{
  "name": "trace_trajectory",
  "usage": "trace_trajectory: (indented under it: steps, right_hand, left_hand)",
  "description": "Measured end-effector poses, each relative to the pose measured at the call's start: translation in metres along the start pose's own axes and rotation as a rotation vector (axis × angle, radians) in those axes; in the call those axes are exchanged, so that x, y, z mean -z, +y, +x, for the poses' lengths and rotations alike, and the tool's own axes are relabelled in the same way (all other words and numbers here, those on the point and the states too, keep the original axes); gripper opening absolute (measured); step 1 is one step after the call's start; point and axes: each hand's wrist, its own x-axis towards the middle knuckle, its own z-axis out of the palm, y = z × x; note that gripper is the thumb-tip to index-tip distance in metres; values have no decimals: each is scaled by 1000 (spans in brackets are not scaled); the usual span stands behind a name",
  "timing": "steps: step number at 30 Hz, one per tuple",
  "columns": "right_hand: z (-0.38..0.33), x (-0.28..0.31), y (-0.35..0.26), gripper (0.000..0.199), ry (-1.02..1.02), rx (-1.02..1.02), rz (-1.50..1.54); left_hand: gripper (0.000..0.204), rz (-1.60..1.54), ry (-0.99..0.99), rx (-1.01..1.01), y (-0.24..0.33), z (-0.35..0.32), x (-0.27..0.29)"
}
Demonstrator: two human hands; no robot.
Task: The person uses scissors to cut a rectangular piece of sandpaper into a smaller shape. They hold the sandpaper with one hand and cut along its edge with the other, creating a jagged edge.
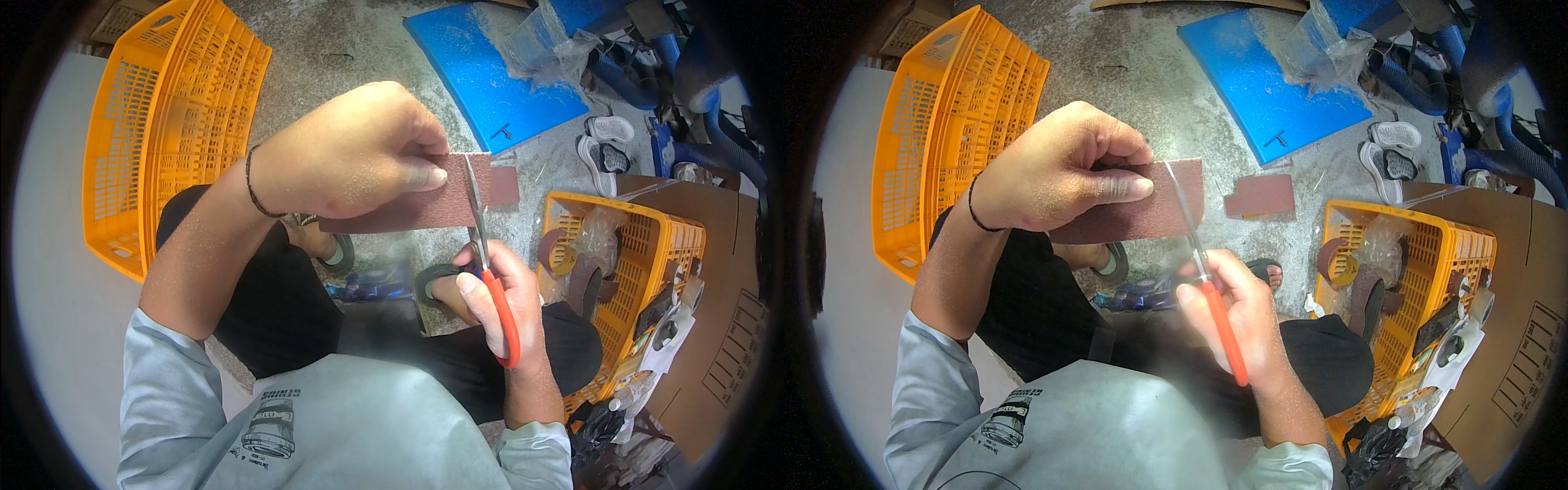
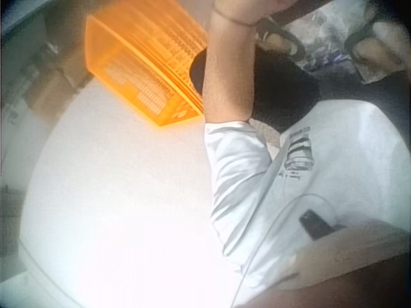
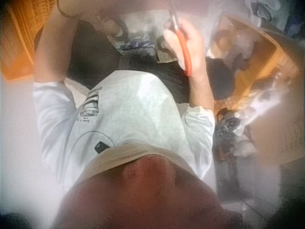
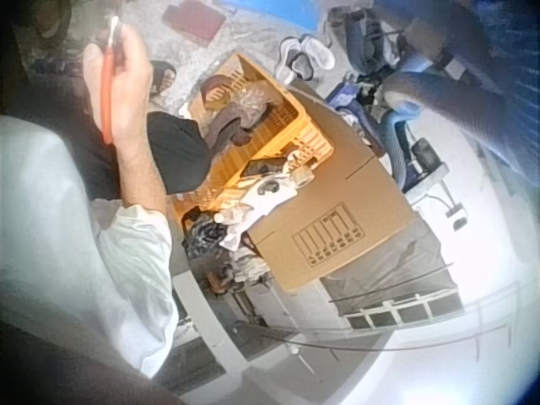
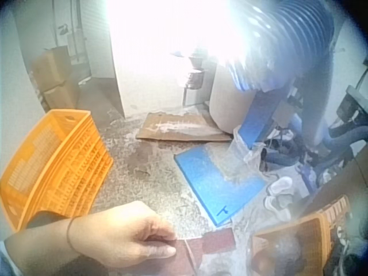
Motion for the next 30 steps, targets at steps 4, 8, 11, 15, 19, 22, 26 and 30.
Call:
trace_trajectory:
  steps: [4,8,11,15,19,22,26,30]
  right_hand:
    - [1,0,1,21,3,0,-12]
    - [1,1,1,27,5,13,24]
    - [-1,6,-2,33,-53,17,75]
    - [-2,7,-5,45,-13,129,-30]
    - [-4,4,-4,55,177,248,-328]
    - [-7,4,-3,57,270,290,-443]
    - [-6,5,-2,58,328,363,-476]
    - [-5,8,-1,59,346,407,-508]
  left_hand:
    - [11,68,-6,-28,-2,0,0]
    - [14,17,-12,-46,-4,-1,1]
    - [18,-53,12,-54,-3,-2,8]
    - [12,-275,104,46,4,-11,15]
    - [18,-548,164,1,6,-14,-9]
    - [22,-633,212,14,4,-15,-23]
    - [20,-710,214,20,2,-14,-32]
    - [21,-686,208,14,3,-12,-32]
